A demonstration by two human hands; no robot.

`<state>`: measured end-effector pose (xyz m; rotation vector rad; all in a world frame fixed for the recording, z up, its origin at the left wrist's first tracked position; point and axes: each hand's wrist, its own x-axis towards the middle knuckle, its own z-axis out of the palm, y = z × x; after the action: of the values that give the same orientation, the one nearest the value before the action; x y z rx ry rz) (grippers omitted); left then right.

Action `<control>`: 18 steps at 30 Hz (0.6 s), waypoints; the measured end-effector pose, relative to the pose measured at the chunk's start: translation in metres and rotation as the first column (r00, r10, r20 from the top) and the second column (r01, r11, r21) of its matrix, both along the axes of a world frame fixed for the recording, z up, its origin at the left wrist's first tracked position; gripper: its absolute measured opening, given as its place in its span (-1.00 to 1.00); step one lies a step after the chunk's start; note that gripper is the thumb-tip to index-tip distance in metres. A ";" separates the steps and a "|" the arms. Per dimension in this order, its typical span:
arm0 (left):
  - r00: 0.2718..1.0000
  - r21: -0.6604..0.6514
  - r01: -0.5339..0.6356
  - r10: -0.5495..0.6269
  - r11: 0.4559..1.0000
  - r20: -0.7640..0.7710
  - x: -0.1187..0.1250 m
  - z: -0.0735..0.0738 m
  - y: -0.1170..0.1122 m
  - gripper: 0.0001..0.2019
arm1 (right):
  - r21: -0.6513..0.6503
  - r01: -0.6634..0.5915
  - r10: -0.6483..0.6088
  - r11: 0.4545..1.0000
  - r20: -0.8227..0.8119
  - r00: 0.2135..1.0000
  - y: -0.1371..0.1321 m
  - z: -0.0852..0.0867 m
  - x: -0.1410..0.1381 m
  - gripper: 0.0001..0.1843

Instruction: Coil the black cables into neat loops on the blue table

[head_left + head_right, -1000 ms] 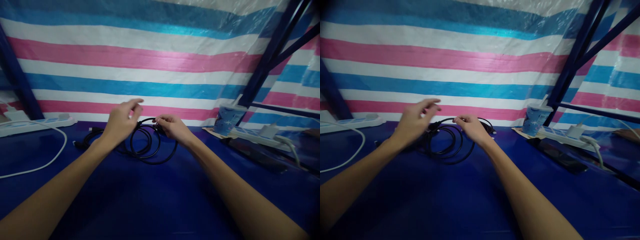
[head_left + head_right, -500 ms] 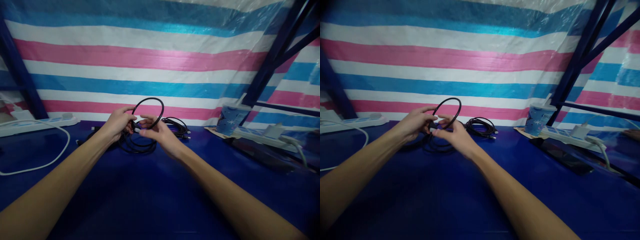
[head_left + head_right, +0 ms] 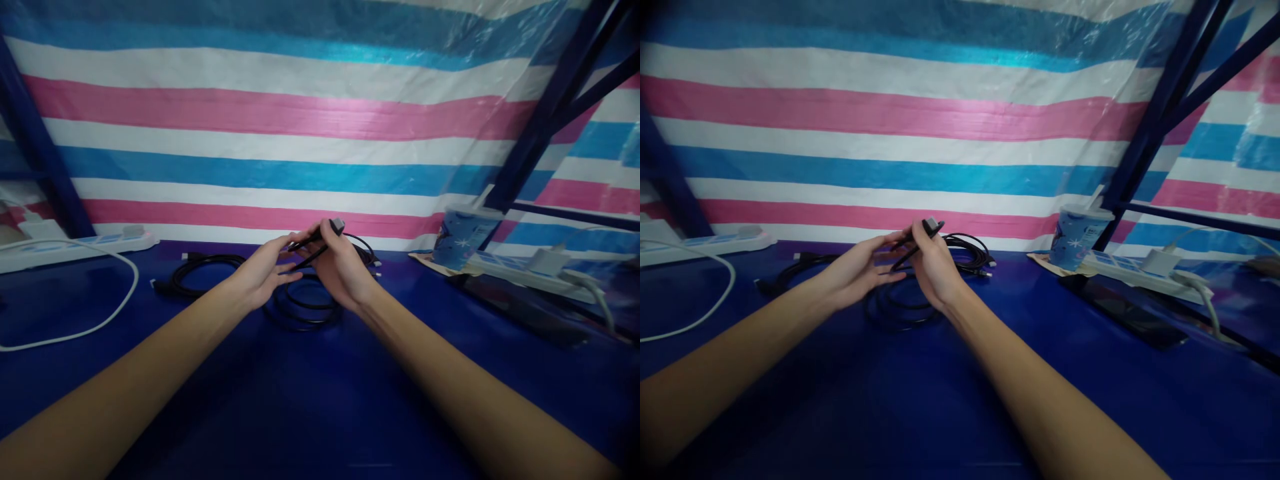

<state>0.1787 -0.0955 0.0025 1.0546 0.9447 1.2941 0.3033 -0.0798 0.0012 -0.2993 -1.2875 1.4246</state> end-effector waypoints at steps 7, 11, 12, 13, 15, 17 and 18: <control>0.926 -0.029 -0.229 0.227 0.973 0.303 0.015 0.014 -0.012 -0.55 | -0.097 -0.022 0.032 0.995 0.106 0.994 0.017 0.021 0.035 -0.68; 0.954 -0.005 -0.028 0.029 1.000 0.297 0.020 0.014 -0.014 -0.76 | -0.100 -0.126 0.143 0.987 0.190 0.971 0.013 0.026 0.044 -0.71; 0.968 -0.042 0.045 -0.033 0.998 0.249 0.020 0.011 -0.012 -0.83 | -0.110 -0.159 0.181 0.981 0.237 0.954 0.010 0.025 0.044 -0.72; 0.981 -0.081 0.082 -0.066 0.993 0.182 0.018 0.007 -0.010 -0.89 | -0.120 -0.181 0.209 0.976 0.295 0.933 0.008 0.024 0.042 -0.72; 0.999 -0.100 0.039 -0.038 0.994 0.012 0.012 -0.001 -0.004 -0.94 | -0.120 -0.143 0.180 0.982 0.401 0.898 0.007 0.022 0.039 -0.73; 0.981 -0.021 -0.041 0.036 0.999 -0.188 0.005 -0.005 0.001 -0.90 | -0.064 0.047 -0.014 0.997 0.434 0.901 0.010 0.019 0.036 -0.74; 0.956 0.044 -0.051 0.062 0.998 -0.287 0.002 -0.005 0.002 -0.86 | -0.022 0.174 -0.148 0.985 0.424 0.894 0.013 0.017 0.035 -0.76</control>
<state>0.1812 -0.0938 -0.0029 1.2759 1.1807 1.2276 0.3386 -0.0664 0.0182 -0.7720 -1.5269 1.2973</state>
